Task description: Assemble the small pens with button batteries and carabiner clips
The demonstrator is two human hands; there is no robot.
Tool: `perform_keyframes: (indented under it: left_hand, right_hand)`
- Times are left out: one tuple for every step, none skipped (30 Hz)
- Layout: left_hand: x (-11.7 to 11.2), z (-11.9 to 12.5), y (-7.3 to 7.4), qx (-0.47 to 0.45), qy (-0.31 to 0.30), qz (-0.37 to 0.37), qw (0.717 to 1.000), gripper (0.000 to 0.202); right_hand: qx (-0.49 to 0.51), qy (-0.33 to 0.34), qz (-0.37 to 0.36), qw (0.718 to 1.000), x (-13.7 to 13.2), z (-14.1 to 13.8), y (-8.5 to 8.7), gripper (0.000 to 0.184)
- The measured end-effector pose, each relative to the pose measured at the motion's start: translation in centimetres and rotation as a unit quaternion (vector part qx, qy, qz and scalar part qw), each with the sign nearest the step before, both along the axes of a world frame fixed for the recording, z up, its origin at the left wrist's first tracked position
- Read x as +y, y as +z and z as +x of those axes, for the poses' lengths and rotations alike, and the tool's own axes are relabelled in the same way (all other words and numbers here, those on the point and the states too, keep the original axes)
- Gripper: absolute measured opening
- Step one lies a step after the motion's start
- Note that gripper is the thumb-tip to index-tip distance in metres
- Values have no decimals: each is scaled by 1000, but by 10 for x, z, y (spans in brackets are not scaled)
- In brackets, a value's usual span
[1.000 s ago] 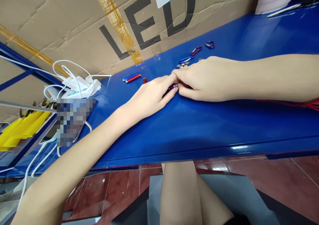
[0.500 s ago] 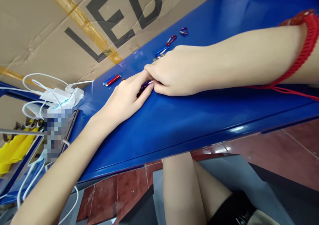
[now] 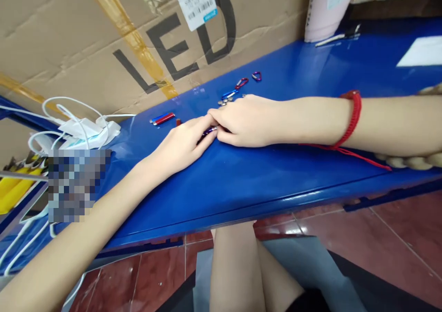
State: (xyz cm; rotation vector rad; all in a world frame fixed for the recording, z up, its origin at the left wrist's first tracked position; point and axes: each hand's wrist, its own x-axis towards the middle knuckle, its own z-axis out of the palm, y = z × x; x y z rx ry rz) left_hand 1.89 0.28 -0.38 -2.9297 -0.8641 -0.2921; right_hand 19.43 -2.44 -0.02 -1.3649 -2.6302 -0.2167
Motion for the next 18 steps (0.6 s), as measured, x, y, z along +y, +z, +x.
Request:
perform_keyframes:
  left_hand:
    - [-1,0,0,0,-1,-3,1000,29]
    - [-1,0,0,-1,-3,-7,1000,28]
    - [-2,0,0,-2,-4,-10,1000,27]
    - [-3,0,0,-6,-5,-12,1000,26]
    - [-4,0,0,-8,-4,-13,1000,24]
    - [-5,0,0,-11,-2,-12,1000,23]
    - [-5,0,0,-14,0,-9,1000,22]
    - [-6,0,-1,-14,3,-5,1000,22]
    - [-6,0,-1,-12,4,-1,1000,21]
    - [-6,0,-1,-10,6,2,1000,20]
    - [-7,-1,-1,-7,8,2,1000,19]
    - [-7,-1,-1,-7,9,1,1000,19]
    - [-8,-1,-1,-7,9,1,1000,19]
    - [-8,-1,-1,-9,8,4,1000,19]
    - [-8,-2,-1,-11,6,5,1000,20]
    - [-8,-2,-1,-14,5,7,1000,20]
    - [-8,-3,-2,-18,5,8,1000,21]
    - [-8,-3,-2,-21,5,9,1000,21]
  right_hand:
    - [2,8,1,1000,0,0,0,36]
    - [1,10,-1,1000,0,0,0,35]
    - [-2,7,-4,1000,0,1,0,34]
    - [-2,6,-4,1000,0,1,0,32]
    - [-2,10,-4,1000,0,1,0,31]
    - [-1,15,-4,1000,0,1,1,29]
    - [-2,23,-9,1000,0,0,1,28]
    - [0,23,-11,1000,0,0,2,26]
    - [0,23,-16,1000,-1,0,2,24]
    - [1,21,-20,1000,-1,-1,3,22]
    - [4,25,-28,999,-2,-2,3,21]
    - [7,24,-34,999,-2,-2,4,20]
    - [7,21,-37,999,-3,-2,4,19]
    - [12,9,-39,999,-3,-3,4,19]
    - [18,9,-48,999,-2,-3,4,20]
    - [30,13,-58,998,-1,-3,4,21]
    - [46,20,-69,996,-1,-3,3,20]
    - [59,25,-79,995,0,-3,3,20]
